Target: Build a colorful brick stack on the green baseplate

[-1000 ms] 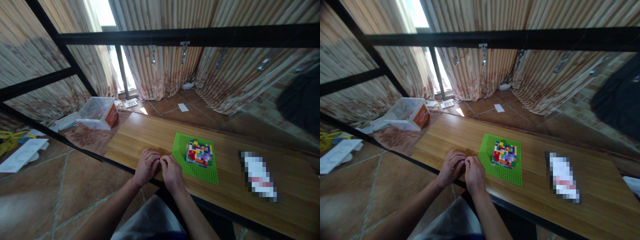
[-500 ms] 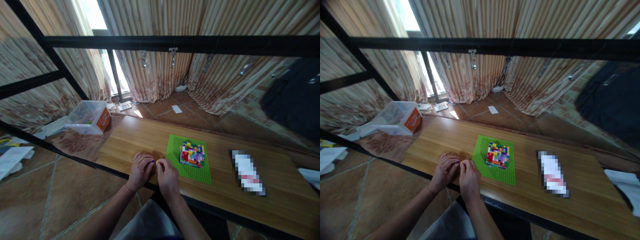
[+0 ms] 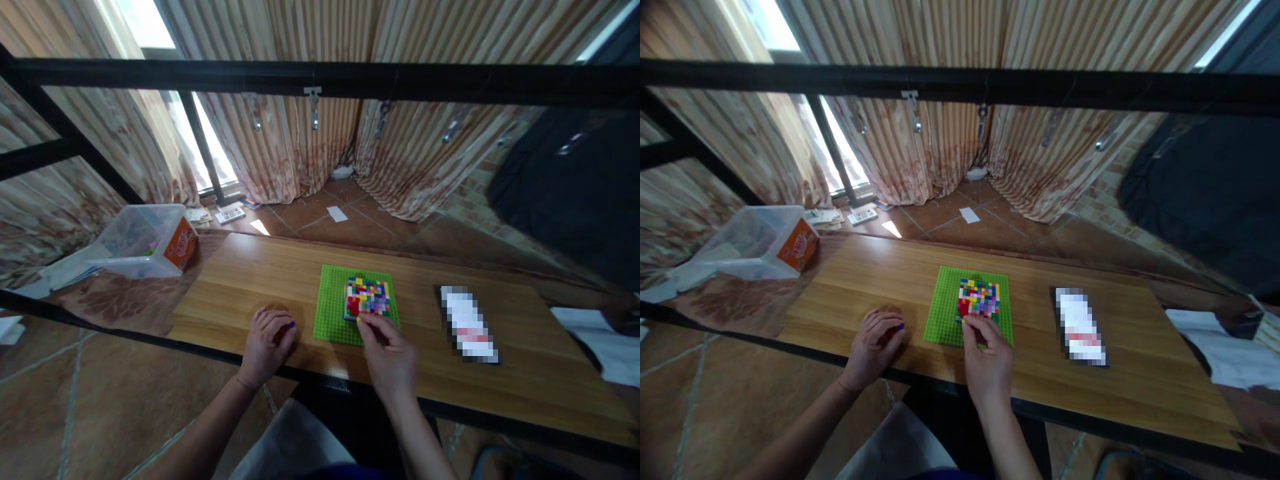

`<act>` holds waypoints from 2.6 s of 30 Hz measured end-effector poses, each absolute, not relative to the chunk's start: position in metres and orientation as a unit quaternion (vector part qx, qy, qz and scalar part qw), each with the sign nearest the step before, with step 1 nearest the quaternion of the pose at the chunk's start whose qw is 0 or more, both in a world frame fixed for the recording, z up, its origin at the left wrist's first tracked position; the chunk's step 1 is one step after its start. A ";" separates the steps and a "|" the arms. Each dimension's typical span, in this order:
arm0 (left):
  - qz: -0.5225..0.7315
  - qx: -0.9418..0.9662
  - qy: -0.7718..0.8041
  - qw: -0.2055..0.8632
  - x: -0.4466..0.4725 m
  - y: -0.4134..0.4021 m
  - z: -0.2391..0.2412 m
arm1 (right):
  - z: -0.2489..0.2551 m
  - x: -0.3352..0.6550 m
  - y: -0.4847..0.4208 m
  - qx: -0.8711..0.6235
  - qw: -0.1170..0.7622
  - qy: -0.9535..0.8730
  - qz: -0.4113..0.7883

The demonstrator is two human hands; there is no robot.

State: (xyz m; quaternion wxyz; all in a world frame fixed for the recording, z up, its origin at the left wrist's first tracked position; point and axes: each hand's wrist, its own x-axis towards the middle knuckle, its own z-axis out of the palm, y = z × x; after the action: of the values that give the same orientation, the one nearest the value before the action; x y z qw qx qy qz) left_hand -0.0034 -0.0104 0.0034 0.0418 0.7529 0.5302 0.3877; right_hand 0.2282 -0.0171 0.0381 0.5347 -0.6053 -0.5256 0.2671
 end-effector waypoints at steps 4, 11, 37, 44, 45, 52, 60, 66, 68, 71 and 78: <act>0.381 0.754 0.533 0.041 -0.003 -0.010 0.003 | 0.040 0.244 -0.011 -0.628 0.530 -0.521 0.230; 0.375 0.756 0.535 0.043 -0.002 -0.011 0.004 | 0.042 0.252 0.001 -0.645 0.495 -0.560 0.161; 0.366 0.758 0.538 0.041 -0.001 -0.012 0.007 | 0.038 0.239 0.023 -0.663 0.404 -0.623 0.095; 0.374 0.757 0.535 0.041 -0.001 -0.012 0.007 | 0.034 0.241 0.014 -0.624 0.442 -0.642 0.056; 0.375 0.756 0.535 0.041 -0.001 -0.012 0.007 | 0.033 0.241 0.013 -0.620 0.439 -0.648 0.051; 0.376 0.756 0.535 0.041 -0.001 -0.012 0.007 | 0.030 0.241 0.013 -0.623 0.404 -0.669 0.036; 0.375 0.756 0.535 0.043 -0.001 -0.012 0.005 | 0.026 0.242 0.014 -0.625 0.376 -0.685 0.001; 0.377 0.757 0.532 0.040 -0.002 -0.012 0.004 | 0.024 0.243 0.015 -0.621 0.354 -0.700 -0.011; 0.381 0.756 0.531 0.036 -0.003 -0.012 0.004 | 0.026 0.243 0.015 -0.622 0.356 -0.698 -0.002; 0.387 0.754 0.530 0.032 -0.003 -0.011 0.004 | 0.031 0.240 0.011 -0.619 0.384 -0.686 0.015; 0.375 0.757 0.533 0.040 -0.002 -0.014 0.006 | 0.039 0.191 -0.010 -0.580 0.449 -0.663 0.152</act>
State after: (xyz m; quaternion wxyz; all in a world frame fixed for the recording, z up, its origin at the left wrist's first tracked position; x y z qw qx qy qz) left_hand -0.0024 -0.0137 0.0063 0.0403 0.7571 0.5332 0.3754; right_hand 0.1912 -0.0101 0.0388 0.4494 -0.5796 -0.6626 0.1519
